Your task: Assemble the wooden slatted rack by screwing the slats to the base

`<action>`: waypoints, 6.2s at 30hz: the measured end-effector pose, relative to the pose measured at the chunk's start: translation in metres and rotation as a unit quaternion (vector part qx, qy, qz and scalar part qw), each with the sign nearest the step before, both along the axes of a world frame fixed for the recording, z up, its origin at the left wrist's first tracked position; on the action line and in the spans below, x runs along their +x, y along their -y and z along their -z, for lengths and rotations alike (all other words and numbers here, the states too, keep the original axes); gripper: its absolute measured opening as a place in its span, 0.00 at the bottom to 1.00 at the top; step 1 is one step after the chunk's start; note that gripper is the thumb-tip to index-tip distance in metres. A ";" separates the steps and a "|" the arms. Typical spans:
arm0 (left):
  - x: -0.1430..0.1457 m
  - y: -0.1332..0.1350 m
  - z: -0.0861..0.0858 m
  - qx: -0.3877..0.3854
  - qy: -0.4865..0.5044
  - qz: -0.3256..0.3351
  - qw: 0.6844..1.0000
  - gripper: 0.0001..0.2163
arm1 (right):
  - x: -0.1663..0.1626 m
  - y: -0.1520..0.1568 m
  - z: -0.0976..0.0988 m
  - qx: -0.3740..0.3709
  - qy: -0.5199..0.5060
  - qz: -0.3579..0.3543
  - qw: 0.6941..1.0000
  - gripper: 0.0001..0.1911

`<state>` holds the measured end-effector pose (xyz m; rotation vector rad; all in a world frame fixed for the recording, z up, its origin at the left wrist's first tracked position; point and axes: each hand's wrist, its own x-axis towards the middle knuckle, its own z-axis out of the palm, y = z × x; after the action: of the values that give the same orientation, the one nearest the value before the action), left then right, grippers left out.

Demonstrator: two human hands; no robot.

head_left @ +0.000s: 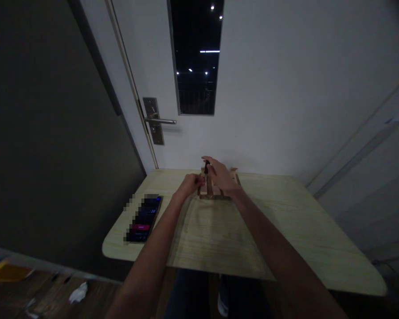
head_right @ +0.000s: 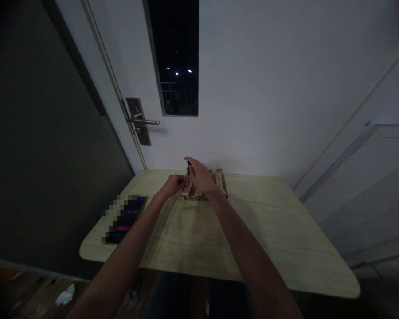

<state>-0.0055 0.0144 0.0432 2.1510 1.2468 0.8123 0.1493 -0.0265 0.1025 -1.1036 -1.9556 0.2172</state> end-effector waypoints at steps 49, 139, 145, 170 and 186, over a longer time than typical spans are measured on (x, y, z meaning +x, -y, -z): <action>-0.010 0.000 0.048 -0.219 0.388 0.145 0.883 0.26 | 0.016 -0.021 -0.004 0.011 -0.076 -0.050 0.996 0.10; -0.009 -0.004 0.052 -0.214 0.385 0.150 0.885 0.27 | 0.003 -0.018 0.006 -0.073 -0.021 -0.112 0.991 0.24; -0.010 -0.003 0.049 -0.214 0.380 0.141 0.889 0.26 | 0.002 -0.019 0.005 -0.051 -0.001 -0.111 0.993 0.17; -0.010 -0.003 0.048 -0.219 0.383 0.145 0.885 0.25 | 0.002 -0.016 0.000 -0.088 -0.050 -0.133 0.986 0.22; -0.010 -0.002 0.046 -0.227 0.380 0.154 0.883 0.25 | 0.001 -0.015 -0.004 -0.073 0.009 -0.031 0.997 0.23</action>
<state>-0.0155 0.0163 -0.0032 1.3725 0.5799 0.9669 0.1501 -0.0111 0.1061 -1.1416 -2.0185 0.3898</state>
